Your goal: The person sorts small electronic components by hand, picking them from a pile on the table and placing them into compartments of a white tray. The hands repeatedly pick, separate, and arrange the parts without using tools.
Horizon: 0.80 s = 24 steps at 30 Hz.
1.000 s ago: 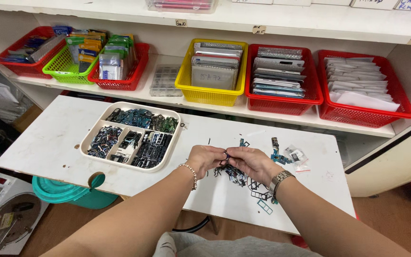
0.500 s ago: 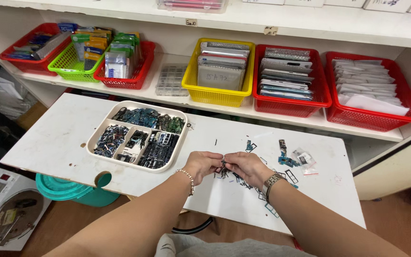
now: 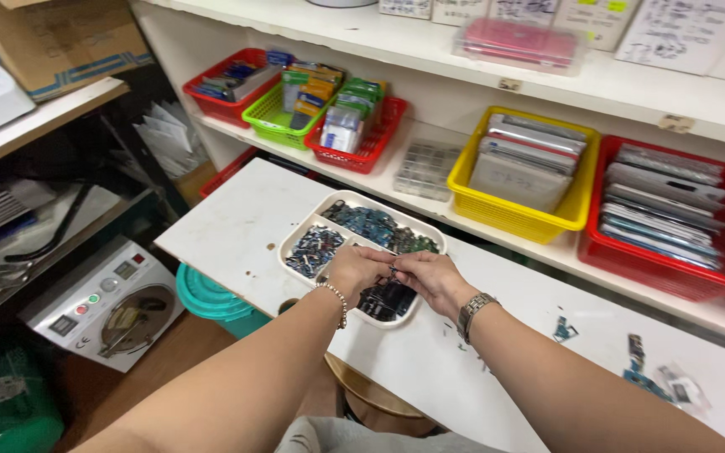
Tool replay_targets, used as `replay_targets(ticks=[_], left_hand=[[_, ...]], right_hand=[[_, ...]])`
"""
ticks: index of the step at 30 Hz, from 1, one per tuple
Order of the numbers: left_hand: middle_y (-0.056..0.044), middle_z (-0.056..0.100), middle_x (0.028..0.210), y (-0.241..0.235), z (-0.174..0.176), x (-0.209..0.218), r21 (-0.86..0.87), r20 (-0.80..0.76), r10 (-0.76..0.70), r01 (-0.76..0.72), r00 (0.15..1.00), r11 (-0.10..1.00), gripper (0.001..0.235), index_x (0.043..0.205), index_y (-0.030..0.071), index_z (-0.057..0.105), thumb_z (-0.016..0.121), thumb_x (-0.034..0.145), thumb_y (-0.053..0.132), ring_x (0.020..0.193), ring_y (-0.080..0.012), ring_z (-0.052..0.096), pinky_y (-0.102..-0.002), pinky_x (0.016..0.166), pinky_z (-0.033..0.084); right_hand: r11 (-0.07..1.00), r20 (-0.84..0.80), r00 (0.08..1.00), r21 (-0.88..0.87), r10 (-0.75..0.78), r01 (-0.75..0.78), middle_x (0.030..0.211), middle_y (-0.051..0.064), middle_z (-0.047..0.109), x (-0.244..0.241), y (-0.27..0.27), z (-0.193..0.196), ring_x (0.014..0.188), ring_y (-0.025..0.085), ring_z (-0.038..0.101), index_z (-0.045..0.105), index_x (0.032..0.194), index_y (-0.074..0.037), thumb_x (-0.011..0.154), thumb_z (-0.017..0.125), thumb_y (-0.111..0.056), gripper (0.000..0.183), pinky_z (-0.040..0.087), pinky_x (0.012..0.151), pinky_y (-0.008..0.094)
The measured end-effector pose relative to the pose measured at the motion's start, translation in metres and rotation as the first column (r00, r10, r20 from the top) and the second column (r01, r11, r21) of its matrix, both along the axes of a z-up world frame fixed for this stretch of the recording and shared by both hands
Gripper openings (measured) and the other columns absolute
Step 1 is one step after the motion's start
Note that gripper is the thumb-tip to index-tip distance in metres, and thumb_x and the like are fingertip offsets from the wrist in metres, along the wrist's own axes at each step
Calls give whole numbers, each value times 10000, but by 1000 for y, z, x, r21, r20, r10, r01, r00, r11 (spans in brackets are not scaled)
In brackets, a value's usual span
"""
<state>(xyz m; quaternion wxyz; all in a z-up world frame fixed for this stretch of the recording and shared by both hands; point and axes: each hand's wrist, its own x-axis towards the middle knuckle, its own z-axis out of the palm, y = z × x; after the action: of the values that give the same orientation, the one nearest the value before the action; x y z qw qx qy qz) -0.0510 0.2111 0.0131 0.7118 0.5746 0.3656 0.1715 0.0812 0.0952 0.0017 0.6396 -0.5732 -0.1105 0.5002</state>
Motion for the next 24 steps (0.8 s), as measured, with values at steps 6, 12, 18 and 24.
replay_targets(ticks=[6, 12, 18, 24], left_hand=[[-153, 741, 835, 70, -9, -39, -81, 37, 113, -109, 993, 991, 233, 984, -102, 748, 745, 754, -138, 637, -183, 681, -278, 581, 576], [-135, 750, 873, 121, -24, -63, -123, 10, 144, -142, 990, 982, 275, 1050, -66, 742, 727, 779, -111, 671, -175, 682, -257, 610, 579], [-143, 746, 866, 151, -36, -65, -43, -38, 197, -199, 980, 979, 326, 1058, -76, 753, 733, 738, -134, 666, -176, 675, -286, 585, 544], [-152, 768, 889, 164, -39, -61, 27, -158, 284, -284, 946, 959, 399, 1133, -8, 758, 726, 748, -107, 698, -181, 707, -294, 618, 562]], right_hand=[[994, -60, 992, 4, 113, -113, 926, 81, 706, -23, 86, -10, 780, 126, 698, 654, 1001, 20, 894, 711, -3, 124, 614, 729, 202], [994, -101, 991, -62, 88, -95, 930, 82, 701, -44, 140, -14, 785, 134, 701, 653, 1011, 7, 899, 697, -4, 121, 620, 729, 200], [994, 310, 945, -76, 104, -85, 891, 91, 754, -56, 171, -10, 749, 150, 725, 748, 922, 15, 853, 735, 3, 72, 614, 694, 231], [971, 886, 402, -184, 230, -149, 797, 50, 759, -60, 176, -5, 705, 122, 732, 760, 948, -34, 793, 752, -28, 155, 582, 668, 270]])
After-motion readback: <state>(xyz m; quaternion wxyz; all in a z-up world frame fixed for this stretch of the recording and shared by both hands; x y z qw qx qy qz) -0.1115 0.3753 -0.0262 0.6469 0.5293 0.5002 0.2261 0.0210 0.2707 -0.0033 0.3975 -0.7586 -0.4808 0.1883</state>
